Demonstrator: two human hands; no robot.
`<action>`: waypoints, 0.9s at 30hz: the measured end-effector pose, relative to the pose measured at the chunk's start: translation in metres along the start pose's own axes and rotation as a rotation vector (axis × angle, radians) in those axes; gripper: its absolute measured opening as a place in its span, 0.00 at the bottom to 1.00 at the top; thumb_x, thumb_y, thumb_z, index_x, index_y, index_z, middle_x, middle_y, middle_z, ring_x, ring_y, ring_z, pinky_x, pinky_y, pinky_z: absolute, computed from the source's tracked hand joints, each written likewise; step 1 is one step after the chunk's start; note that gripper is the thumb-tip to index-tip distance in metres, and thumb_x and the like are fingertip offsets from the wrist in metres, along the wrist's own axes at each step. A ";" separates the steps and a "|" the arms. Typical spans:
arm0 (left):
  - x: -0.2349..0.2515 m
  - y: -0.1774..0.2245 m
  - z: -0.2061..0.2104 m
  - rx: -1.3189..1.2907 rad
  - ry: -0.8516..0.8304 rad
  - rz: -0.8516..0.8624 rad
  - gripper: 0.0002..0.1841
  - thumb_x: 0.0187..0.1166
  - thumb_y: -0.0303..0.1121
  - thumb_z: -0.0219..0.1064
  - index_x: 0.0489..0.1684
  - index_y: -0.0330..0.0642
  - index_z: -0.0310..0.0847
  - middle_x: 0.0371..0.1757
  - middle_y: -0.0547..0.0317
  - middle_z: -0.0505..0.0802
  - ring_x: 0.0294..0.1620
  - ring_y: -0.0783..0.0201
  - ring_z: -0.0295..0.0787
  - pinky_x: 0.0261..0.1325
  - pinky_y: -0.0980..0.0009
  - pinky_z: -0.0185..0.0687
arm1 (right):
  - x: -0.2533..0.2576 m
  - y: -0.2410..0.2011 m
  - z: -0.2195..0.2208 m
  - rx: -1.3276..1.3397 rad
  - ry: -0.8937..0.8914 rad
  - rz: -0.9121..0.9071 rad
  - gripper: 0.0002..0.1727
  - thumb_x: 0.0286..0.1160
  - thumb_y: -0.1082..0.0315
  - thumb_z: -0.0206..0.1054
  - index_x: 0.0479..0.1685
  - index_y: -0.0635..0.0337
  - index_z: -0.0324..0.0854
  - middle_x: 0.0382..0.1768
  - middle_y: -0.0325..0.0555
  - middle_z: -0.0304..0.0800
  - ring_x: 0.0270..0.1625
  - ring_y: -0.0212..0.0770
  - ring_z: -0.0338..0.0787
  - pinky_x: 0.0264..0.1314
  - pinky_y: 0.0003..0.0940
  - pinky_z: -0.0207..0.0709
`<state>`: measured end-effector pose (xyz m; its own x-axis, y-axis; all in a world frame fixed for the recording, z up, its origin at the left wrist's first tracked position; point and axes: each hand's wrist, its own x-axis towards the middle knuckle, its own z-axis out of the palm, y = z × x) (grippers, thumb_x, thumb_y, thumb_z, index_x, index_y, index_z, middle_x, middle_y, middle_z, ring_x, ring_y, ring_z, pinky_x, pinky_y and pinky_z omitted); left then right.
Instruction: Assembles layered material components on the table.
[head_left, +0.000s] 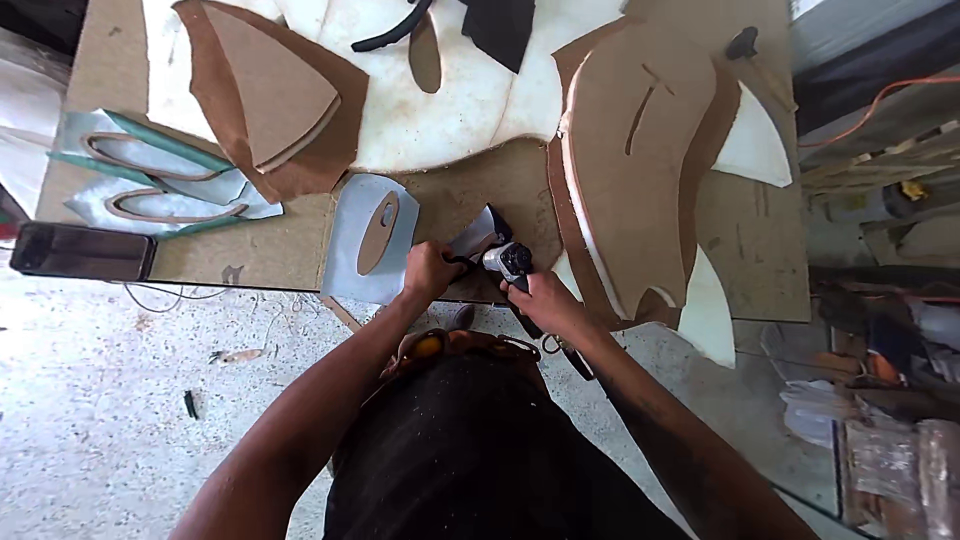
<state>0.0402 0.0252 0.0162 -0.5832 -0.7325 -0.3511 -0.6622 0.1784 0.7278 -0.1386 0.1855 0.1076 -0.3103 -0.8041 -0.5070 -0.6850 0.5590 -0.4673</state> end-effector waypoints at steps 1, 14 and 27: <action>0.002 0.000 -0.001 -0.006 -0.017 -0.007 0.16 0.61 0.53 0.83 0.30 0.51 0.93 0.33 0.57 0.94 0.40 0.53 0.93 0.48 0.41 0.88 | -0.002 -0.001 0.002 -0.019 -0.004 -0.007 0.12 0.82 0.53 0.63 0.52 0.45 0.86 0.30 0.39 0.90 0.30 0.39 0.90 0.37 0.49 0.88; 0.013 -0.014 -0.004 -0.046 -0.105 0.106 0.16 0.63 0.50 0.81 0.30 0.46 0.91 0.34 0.52 0.94 0.42 0.49 0.93 0.48 0.41 0.89 | -0.008 -0.035 0.013 -0.200 0.011 0.068 0.09 0.82 0.56 0.63 0.45 0.43 0.89 0.25 0.38 0.87 0.23 0.39 0.87 0.27 0.49 0.84; 0.017 -0.014 -0.004 -0.004 -0.143 0.118 0.15 0.64 0.50 0.80 0.29 0.48 0.90 0.33 0.54 0.93 0.41 0.51 0.93 0.46 0.43 0.89 | -0.018 -0.041 0.041 -0.122 0.059 0.075 0.09 0.80 0.55 0.63 0.45 0.42 0.88 0.24 0.36 0.88 0.22 0.37 0.87 0.25 0.46 0.84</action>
<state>0.0415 0.0073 0.0020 -0.7178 -0.6056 -0.3435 -0.5836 0.2542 0.7712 -0.0783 0.1855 0.1062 -0.3996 -0.7736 -0.4917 -0.7325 0.5920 -0.3361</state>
